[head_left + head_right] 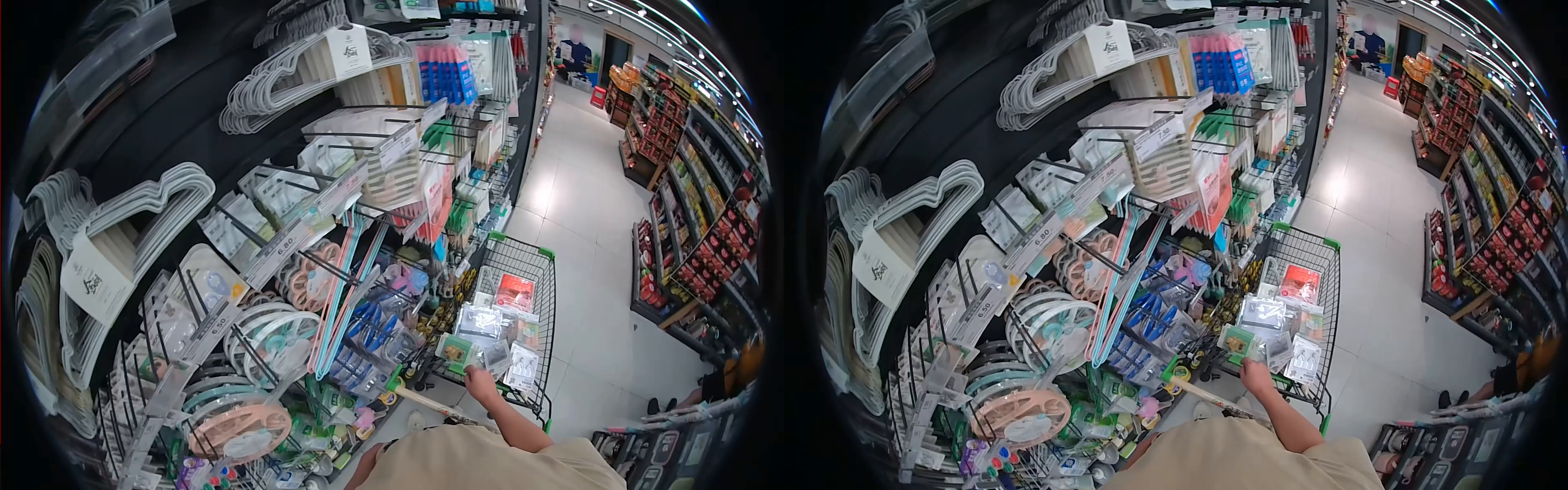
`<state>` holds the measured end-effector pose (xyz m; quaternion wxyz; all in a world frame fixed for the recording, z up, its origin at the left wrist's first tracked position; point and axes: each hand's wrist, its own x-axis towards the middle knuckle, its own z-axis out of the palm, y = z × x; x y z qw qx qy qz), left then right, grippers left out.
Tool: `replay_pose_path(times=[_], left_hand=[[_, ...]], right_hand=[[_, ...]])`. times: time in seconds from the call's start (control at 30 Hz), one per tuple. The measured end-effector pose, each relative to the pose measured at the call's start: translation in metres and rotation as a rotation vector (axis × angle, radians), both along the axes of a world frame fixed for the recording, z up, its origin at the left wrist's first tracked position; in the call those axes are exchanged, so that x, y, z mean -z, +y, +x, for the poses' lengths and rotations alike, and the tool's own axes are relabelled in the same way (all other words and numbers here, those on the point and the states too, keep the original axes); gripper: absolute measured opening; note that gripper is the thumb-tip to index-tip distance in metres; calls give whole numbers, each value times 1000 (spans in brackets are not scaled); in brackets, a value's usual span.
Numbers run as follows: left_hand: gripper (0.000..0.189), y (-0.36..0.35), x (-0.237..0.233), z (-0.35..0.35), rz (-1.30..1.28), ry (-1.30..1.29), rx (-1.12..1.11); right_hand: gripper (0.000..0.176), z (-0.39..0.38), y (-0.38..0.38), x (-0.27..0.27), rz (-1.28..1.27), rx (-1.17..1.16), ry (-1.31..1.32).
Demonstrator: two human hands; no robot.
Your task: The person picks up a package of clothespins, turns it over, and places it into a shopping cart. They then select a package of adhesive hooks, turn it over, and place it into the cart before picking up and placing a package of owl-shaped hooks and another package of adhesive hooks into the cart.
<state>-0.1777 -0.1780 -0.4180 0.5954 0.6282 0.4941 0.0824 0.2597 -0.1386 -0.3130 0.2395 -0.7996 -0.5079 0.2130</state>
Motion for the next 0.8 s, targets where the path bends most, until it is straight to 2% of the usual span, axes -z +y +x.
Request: replay_pose_path(times=[0.07, 0.27, 0.8], left_hand=[[19, 5, -1, 0, -8, 12, 18], [19, 16, 1, -1, -26, 36, 42], [20, 20, 5, 9, -70, 79, 16]], right_hand=[[21, 0, -5, -1, 2, -42, -44], [22, -1, -24, 16, -127, 58, 26], [26, 2, -25, 22, -133, 43, 56]])
